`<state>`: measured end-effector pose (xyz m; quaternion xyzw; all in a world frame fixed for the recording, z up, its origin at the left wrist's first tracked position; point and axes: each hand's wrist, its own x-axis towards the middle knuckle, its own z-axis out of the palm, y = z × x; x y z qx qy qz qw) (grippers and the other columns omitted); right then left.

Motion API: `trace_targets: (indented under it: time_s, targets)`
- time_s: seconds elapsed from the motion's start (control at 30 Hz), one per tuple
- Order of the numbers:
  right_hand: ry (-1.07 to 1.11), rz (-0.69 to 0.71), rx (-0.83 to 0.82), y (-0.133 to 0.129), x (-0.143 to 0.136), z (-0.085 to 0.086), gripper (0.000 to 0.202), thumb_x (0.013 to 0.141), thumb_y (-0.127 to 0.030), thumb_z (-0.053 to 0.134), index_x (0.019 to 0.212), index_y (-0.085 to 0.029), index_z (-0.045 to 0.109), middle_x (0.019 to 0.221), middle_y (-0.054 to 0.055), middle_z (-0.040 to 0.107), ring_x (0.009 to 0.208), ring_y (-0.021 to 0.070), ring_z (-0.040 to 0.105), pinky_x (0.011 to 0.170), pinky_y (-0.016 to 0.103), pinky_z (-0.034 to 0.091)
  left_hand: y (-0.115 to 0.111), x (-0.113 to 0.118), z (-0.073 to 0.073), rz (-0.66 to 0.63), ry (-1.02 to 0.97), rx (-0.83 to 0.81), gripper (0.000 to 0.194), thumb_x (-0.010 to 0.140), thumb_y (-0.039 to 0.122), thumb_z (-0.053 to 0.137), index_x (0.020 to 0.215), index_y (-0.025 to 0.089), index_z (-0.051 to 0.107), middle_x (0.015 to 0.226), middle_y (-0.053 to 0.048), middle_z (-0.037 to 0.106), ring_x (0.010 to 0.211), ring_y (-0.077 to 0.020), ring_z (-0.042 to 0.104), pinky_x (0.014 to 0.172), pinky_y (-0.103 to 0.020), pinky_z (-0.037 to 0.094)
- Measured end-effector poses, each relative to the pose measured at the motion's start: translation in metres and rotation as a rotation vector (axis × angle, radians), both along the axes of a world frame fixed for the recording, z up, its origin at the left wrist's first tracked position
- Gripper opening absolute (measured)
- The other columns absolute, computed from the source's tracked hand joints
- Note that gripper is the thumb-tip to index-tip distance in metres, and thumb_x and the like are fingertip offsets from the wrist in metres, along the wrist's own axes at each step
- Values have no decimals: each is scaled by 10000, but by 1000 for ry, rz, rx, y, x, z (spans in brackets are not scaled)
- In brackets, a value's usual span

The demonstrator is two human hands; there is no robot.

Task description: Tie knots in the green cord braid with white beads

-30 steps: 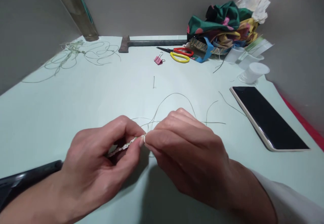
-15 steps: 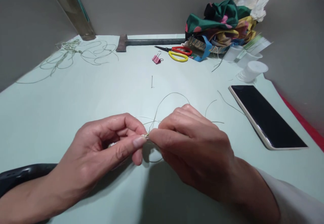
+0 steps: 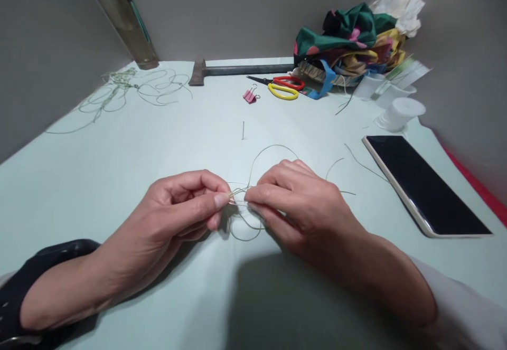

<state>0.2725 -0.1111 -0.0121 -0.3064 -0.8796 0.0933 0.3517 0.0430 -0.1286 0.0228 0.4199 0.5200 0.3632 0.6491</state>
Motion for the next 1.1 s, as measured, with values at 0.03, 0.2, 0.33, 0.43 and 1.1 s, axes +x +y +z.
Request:
trace_targets:
  time_s: [0.03, 0.2, 0.33, 0.43, 1.1]
  targets:
    - [3, 9, -14, 1, 1, -1, 273, 1057, -31, 624, 939, -136, 847, 867, 45, 743, 813, 192, 623, 816, 347, 481, 0, 0, 0, 7, 11, 13, 266, 767, 407, 1056, 754, 222, 865, 604, 20, 595, 570, -95, 363, 502, -186, 276]
    - [82, 51, -126, 5, 4, 0, 227, 1060, -58, 645, 1014, -98, 864, 938, 78, 780, 888, 197, 704, 824, 323, 534, 1, -2, -1, 32, 48, 52, 328, 736, 504, 1087, 733, 254, 876, 643, 29, 518, 604, -107, 345, 516, -175, 302]
    - [152, 26, -226, 8, 6, 5, 237, 1050, -50, 651, 1093, -86, 881, 986, 84, 825, 911, 176, 755, 826, 284, 568, 1, -1, 0, 33, 52, 56, 377, 715, 550, 1096, 732, 259, 858, 637, 32, 487, 608, -117, 338, 511, -175, 312]
    - [199, -15, -276, 8, 6, 9, 252, 1054, -58, 645, 1071, -112, 890, 992, 77, 838, 919, 167, 776, 831, 272, 583, 1, 0, -1, 26, 29, 47, 421, 708, 576, 1101, 717, 248, 837, 612, 42, 459, 591, -113, 305, 496, -179, 284]
    - [213, 3, -113, -10, -6, 11, 131, 1090, -121, 729, 1034, -115, 847, 911, 58, 809, 819, 158, 745, 745, 271, 574, 2, -1, -4, 34, -57, -13, 270, 693, 351, 1056, 746, 199, 839, 611, 60, 477, 580, -91, 293, 506, -172, 265]
